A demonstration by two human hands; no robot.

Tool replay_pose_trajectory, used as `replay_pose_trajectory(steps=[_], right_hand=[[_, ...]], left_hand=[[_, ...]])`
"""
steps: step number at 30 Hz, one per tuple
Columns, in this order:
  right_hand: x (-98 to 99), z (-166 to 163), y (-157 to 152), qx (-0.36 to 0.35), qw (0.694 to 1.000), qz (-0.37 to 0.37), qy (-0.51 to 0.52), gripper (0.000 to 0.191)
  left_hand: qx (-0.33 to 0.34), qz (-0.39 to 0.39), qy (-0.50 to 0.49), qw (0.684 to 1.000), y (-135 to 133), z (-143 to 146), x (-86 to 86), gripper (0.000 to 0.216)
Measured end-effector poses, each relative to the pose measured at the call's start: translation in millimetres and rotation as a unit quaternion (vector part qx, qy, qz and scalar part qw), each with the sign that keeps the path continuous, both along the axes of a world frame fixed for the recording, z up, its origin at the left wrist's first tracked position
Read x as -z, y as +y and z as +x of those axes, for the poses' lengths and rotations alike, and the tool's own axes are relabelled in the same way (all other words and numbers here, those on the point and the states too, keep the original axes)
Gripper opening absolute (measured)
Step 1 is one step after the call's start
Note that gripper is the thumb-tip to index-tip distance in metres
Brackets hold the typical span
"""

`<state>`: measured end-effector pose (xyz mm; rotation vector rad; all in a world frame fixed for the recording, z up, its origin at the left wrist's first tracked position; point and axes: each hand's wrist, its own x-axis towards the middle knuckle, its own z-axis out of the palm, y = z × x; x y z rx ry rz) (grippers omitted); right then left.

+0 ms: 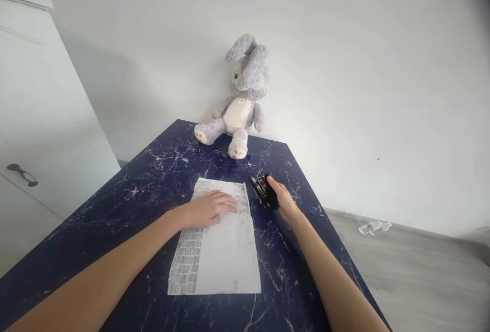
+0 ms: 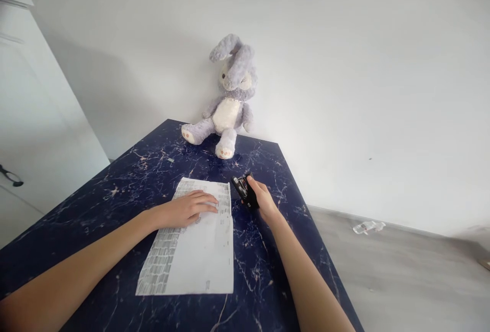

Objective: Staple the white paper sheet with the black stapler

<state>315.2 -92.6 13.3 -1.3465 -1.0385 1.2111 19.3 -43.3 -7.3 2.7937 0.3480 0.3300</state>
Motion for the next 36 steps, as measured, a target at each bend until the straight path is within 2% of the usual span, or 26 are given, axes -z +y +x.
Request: replay_pose_trajectory(steps=[3,6,14,16,22,25,27,28,30,32,34,36], right_hand=[[-0.8,-3,-3,0.022,1.000,-0.020,-0.003,0.051],[-4.3,0,-5,0.030,0.998,-0.053,-0.032,0.052],[-15.1,14,-8,-0.097,0.982,-0.079,-0.140,0.038],[-15.8,16,-8,-0.104,0.979,-0.081,-0.158,0.036],[-12.5,21,-4,-0.033,0.972,-0.059,-0.225,0.037],[-9.7,22,-1,0.045,0.991,-0.010,-0.124,0.041],[-10.1,22,-1,0.109,0.993,0.017,-0.034,0.042],[-11.5,23,-1,0.115,0.993,0.014,-0.012,0.042],[-16.2,26,-5,0.061,0.997,-0.033,-0.044,0.040],[-22.9,29,-9,-0.023,0.983,-0.079,-0.164,0.038],[-30.1,31,-13,-0.099,0.942,-0.081,-0.310,0.032],[-36.7,30,-16,-0.162,0.894,-0.059,-0.414,0.027]], left_hand=[[0.018,-0.006,0.014,1.000,2,0,3.9,0.054],[0.014,-0.010,0.003,1.000,2,0,5.2,0.051],[0.009,-0.015,0.002,1.000,0,0,6.8,0.059],[0.011,-0.015,0.003,1.000,1,0,7.4,0.061],[0.026,-0.024,0.012,0.999,0,0,7.7,0.069],[0.026,-0.028,0.018,0.999,-1,0,7.4,0.071],[0.025,-0.028,0.027,0.999,-1,0,7.4,0.072],[0.023,-0.027,0.031,0.999,-1,1,7.5,0.073],[0.021,-0.026,0.036,0.999,-1,1,7.1,0.072],[0.018,-0.025,0.036,0.999,-1,1,5.6,0.067],[0.012,-0.023,0.031,0.999,-4,1,2.4,0.059],[0.005,-0.022,0.024,0.999,-8,1,-1.8,0.048]])
